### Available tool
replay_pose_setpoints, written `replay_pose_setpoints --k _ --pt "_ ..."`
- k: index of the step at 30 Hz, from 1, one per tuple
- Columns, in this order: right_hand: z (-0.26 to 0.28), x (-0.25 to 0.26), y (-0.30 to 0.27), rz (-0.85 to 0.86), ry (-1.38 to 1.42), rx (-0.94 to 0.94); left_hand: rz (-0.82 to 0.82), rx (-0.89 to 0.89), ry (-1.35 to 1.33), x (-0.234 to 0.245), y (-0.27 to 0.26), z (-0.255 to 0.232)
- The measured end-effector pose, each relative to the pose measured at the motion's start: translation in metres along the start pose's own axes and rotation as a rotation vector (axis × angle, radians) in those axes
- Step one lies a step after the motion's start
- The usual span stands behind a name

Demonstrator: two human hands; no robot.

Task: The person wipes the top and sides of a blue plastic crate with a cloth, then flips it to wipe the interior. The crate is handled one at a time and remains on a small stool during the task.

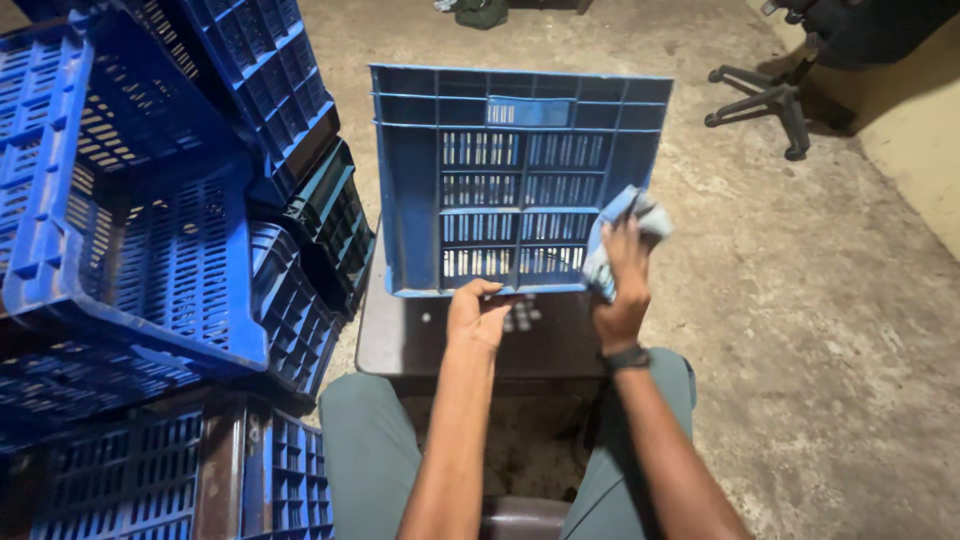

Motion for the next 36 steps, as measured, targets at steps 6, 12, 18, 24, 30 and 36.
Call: replay_pose_setpoints --k 6,12,18,24,30,36 --pt "0.004 -0.006 0.072 -0.163 0.036 0.024 0.018 -0.042 0.042 -0.006 -0.011 0.004" --pt "-0.013 0.001 -0.011 -0.061 0.042 -0.162 0.048 -0.009 0.018 -0.022 -0.012 -0.006" --pt "-0.006 0.008 -0.056 0.066 0.046 -0.149 0.032 -0.010 0.022 -0.022 -0.020 -0.016" --pt "0.020 -0.003 0.025 -0.060 0.060 0.047 0.022 0.038 -0.002 -0.004 -0.026 -0.009" --pt "0.054 -0.023 0.081 -0.044 -0.005 0.134 -0.016 -0.068 0.022 -0.010 -0.032 -0.010" --pt "0.049 -0.049 -0.006 0.206 0.148 0.030 -0.018 -0.118 0.051 -0.027 -0.025 -0.024"
Point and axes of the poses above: each hand's wrist, its own y-axis towards the middle knuckle, its own x-axis out of the back of the hand, z = x × y, the point moved 10 cm from there along y, towards the middle knuckle, and after that the axes turned 14 degrees about -x, right-handed, at the moved point
